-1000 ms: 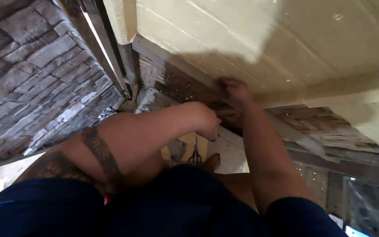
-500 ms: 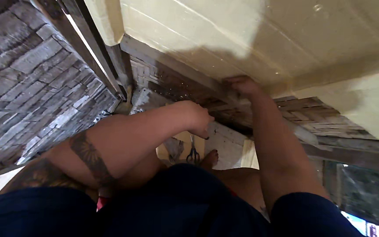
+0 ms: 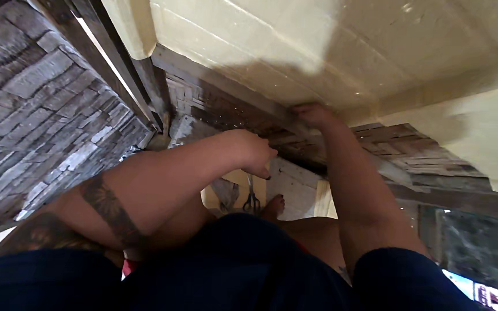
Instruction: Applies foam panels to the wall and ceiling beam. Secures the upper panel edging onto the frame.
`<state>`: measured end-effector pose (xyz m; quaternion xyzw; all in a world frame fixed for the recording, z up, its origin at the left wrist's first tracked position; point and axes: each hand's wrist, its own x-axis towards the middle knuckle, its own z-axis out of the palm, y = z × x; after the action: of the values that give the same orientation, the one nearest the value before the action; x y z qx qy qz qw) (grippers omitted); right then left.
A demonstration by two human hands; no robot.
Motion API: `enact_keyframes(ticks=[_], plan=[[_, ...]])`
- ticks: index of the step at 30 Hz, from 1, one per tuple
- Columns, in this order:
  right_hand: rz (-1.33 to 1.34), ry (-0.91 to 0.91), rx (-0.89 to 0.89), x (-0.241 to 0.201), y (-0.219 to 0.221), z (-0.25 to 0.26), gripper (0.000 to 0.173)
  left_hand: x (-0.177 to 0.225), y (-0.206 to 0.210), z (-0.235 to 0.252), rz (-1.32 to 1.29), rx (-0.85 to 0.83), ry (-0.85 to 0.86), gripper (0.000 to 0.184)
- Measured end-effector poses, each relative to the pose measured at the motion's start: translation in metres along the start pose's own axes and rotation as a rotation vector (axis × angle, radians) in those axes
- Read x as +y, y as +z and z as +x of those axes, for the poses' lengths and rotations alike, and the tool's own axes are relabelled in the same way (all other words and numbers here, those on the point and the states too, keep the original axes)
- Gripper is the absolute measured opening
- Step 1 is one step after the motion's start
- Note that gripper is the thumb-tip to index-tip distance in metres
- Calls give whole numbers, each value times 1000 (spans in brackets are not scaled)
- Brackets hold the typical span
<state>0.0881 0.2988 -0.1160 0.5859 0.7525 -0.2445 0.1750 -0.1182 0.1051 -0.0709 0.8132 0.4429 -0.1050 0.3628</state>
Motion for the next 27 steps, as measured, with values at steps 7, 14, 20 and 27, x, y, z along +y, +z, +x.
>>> enact_keyframes(ticks=[7, 14, 20, 27], plan=[[-42, 71, -54, 9, -10, -1, 38, 1, -2, -4, 16, -7, -10, 73], [-396, -71, -125, 25, -21, 17, 32, 1, -3, -3, 7, 7, -9, 72], [-274, 105, -14, 23, -16, 16, 42, -1, 0, 0, 22, -1, -11, 72], [-260, 129, 46, 5, 7, -10, 38, 4, -4, 0, 37, -22, -13, 73]])
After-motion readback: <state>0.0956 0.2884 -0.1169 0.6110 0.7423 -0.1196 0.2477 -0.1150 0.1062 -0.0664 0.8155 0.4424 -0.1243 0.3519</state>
